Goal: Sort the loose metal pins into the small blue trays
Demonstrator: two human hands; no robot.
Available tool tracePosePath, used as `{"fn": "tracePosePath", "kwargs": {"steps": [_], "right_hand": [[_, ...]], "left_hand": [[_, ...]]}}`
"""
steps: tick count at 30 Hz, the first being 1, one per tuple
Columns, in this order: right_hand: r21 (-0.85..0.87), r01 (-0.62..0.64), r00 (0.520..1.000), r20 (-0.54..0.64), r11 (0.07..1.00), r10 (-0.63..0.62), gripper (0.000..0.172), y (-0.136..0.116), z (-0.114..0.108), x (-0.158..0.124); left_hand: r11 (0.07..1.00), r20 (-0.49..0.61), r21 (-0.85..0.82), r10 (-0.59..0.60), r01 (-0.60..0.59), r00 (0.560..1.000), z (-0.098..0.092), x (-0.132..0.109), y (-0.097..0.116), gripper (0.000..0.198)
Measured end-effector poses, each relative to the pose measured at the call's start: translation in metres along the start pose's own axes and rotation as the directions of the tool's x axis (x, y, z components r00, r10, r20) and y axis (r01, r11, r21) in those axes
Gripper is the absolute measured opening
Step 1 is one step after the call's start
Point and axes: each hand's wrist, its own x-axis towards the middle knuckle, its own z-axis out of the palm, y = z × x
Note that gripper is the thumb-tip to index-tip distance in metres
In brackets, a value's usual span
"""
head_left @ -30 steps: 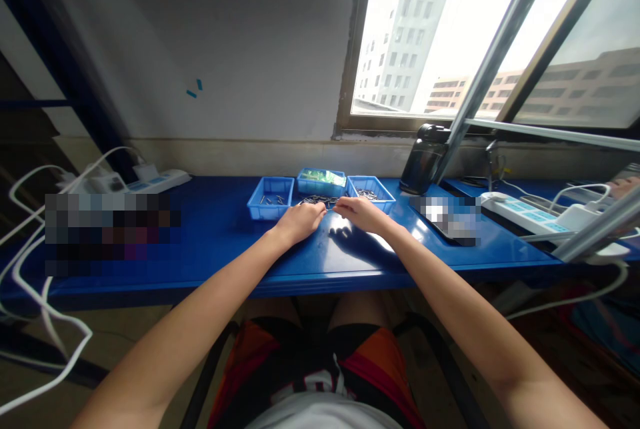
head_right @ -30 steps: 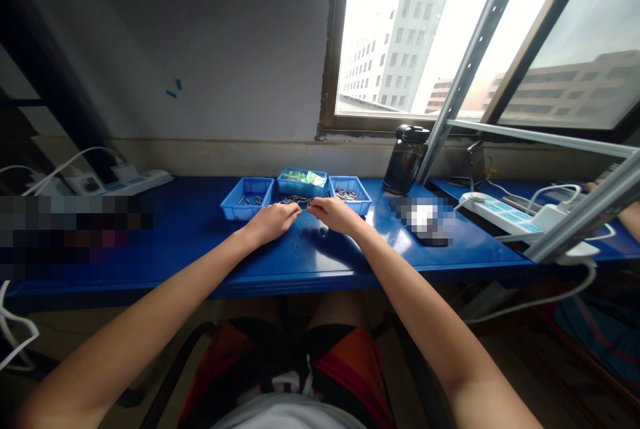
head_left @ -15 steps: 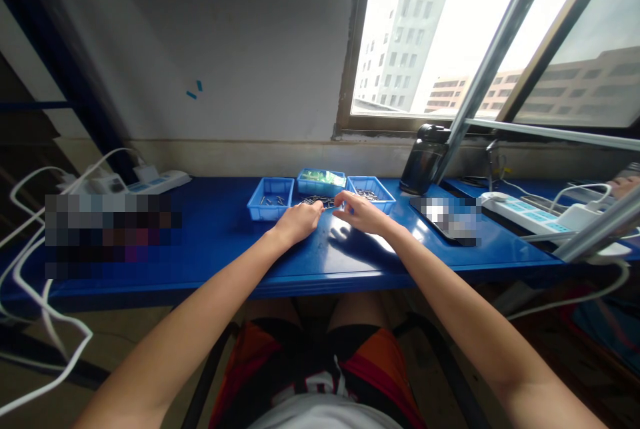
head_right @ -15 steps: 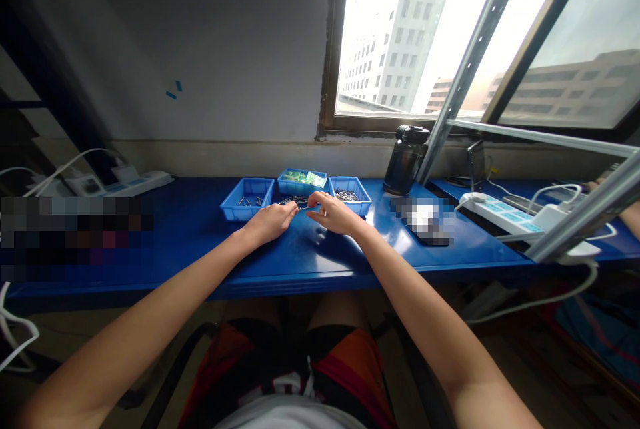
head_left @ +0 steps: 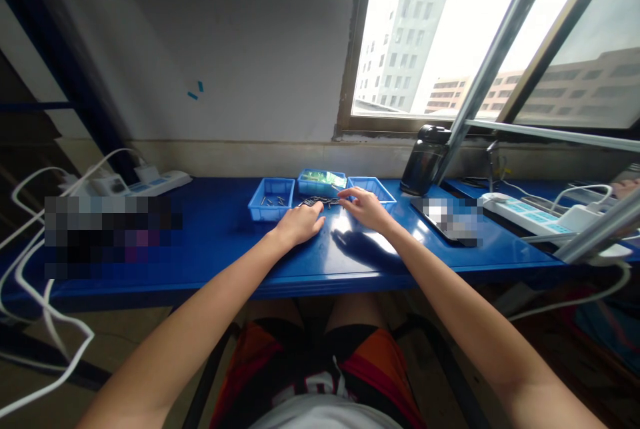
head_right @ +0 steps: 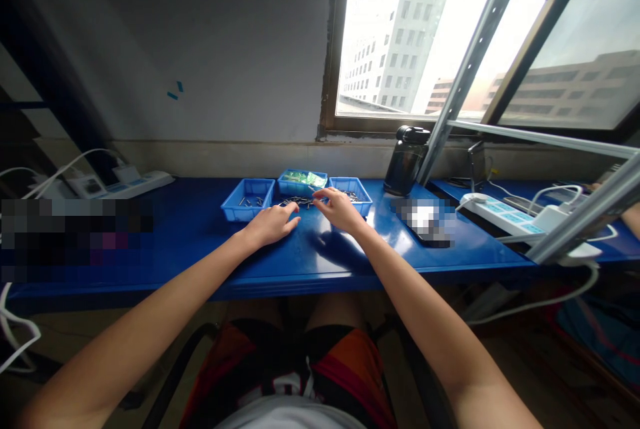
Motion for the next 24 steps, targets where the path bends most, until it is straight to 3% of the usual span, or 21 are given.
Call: {"fn": "tracePosePath", "kwargs": {"steps": [4, 6, 8, 11, 14, 17, 24], "right_hand": [[0.245, -0.217, 0.969, -0.066, 0.945, 0.240, 0.058, -0.003, -0.006, 0.001], [0.287, -0.243, 0.961, -0.061, 0.927, 0.271, 0.069, -0.004, -0.007, 0.000], [0.240, -0.246, 0.965, -0.031, 0.939, 0.260, 0.065, -0.004, -0.005, -0.001], [0.052, -0.183, 0.979, 0.105, 0.982, 0.177, 0.045, -0.003, 0.000, -0.004], [-0.177, -0.005, 0.973, 0.226, 0.984, 0.046, 0.033, 0.000, 0.008, -0.006], [-0.312, 0.097, 0.964, 0.265, 0.945, -0.011, 0.035, 0.001, 0.013, -0.008], [-0.410, 0.167, 0.936, 0.352, 0.897, -0.013, 0.040, 0.000, 0.021, -0.003]], "left_hand": [[1.000, 0.030, 0.016, 0.010, -0.010, 1.000, -0.002, 0.000, 0.000, 0.029], [1.000, 0.039, 0.020, 0.005, -0.006, 0.999, -0.002, 0.000, 0.000, 0.029], [1.000, 0.045, 0.021, 0.000, -0.001, 0.999, -0.002, 0.000, 0.000, 0.029], [1.000, 0.045, 0.015, -0.003, 0.002, 0.999, -0.001, 0.000, 0.000, 0.030], [1.000, 0.045, 0.013, -0.008, 0.007, 0.999, 0.000, 0.000, 0.000, 0.031], [1.000, 0.055, 0.010, -0.030, 0.030, 0.998, 0.000, 0.000, 0.001, 0.031], [0.999, 0.064, 0.019, -0.042, 0.041, 0.997, -0.002, -0.001, 0.002, 0.032]]}}
